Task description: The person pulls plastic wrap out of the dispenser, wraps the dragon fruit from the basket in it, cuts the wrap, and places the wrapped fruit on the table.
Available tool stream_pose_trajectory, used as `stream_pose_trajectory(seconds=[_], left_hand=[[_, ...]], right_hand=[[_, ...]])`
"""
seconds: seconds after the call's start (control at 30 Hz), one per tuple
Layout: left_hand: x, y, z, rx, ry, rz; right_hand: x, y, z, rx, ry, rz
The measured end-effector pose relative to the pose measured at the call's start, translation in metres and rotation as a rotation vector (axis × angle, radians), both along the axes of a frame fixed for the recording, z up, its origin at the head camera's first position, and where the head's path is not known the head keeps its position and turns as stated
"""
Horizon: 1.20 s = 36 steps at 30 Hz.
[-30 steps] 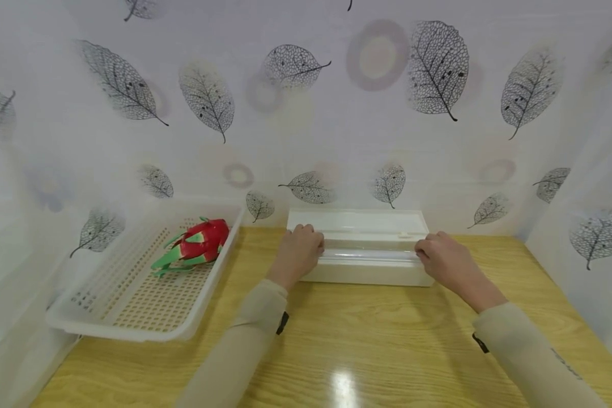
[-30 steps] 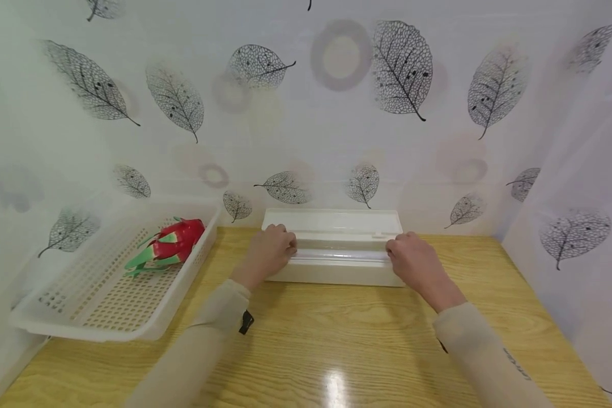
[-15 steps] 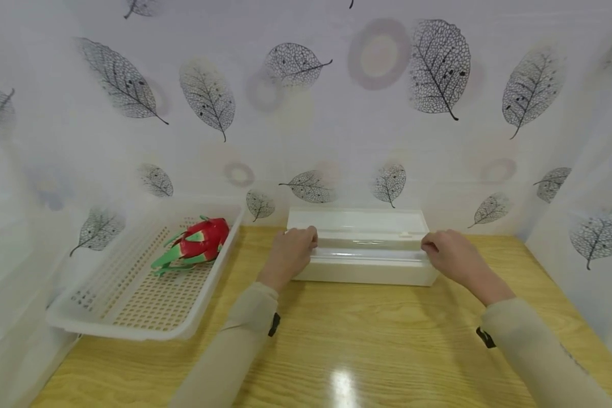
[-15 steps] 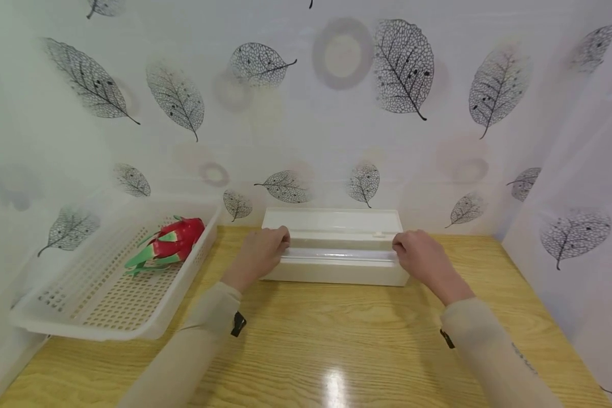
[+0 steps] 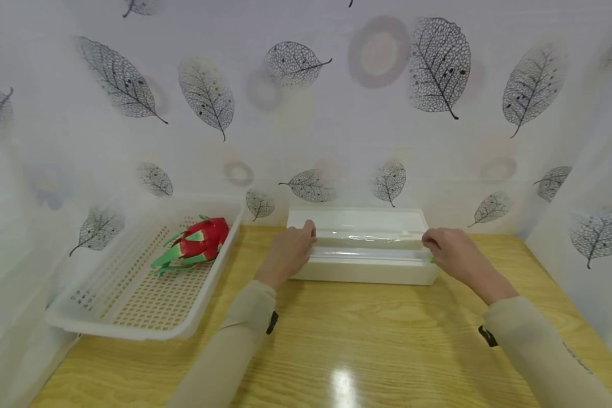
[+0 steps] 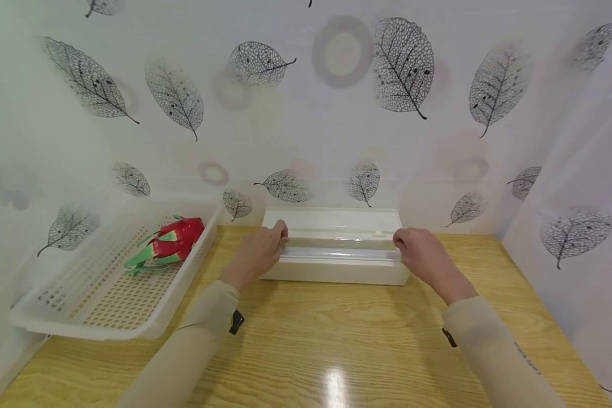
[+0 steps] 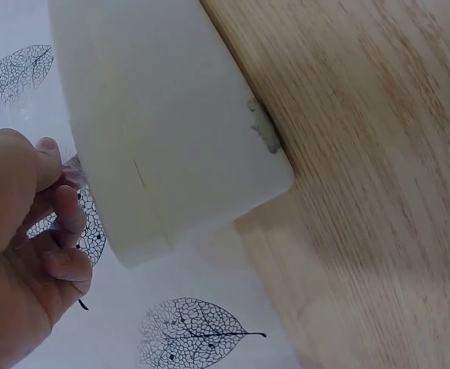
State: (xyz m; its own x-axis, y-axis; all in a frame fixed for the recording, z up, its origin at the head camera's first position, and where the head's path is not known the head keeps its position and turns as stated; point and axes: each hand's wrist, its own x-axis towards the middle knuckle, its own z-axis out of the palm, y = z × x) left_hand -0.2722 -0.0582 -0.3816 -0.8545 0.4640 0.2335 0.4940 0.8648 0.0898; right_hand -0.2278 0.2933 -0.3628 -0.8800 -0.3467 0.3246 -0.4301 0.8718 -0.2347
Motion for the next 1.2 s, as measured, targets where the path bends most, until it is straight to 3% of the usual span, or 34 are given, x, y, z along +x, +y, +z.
stream_pose_trajectory(seconds=[0.33,0.6,0.7,0.93,1.2], left_hand=[[-0.001,-0.006,0.006,0.120,-0.091,-0.072],[-0.002,-0.014,0.010,0.256,-0.155,-0.083],[-0.001,-0.016,0.010,0.233,-0.174,-0.068],[-0.005,-0.015,0.007,0.075,-0.100,-0.023],[-0.010,-0.010,0.009,0.102,-0.192,0.043]], right_hand=[[0.003,0.002,0.000,0.004,0.028,0.013],[0.006,0.001,0.001,-0.002,0.075,0.038],[0.008,0.001,0.002,-0.008,0.089,0.037],[0.012,0.003,0.003,-0.017,0.097,0.033],[0.017,0.002,0.006,0.008,0.039,0.033]])
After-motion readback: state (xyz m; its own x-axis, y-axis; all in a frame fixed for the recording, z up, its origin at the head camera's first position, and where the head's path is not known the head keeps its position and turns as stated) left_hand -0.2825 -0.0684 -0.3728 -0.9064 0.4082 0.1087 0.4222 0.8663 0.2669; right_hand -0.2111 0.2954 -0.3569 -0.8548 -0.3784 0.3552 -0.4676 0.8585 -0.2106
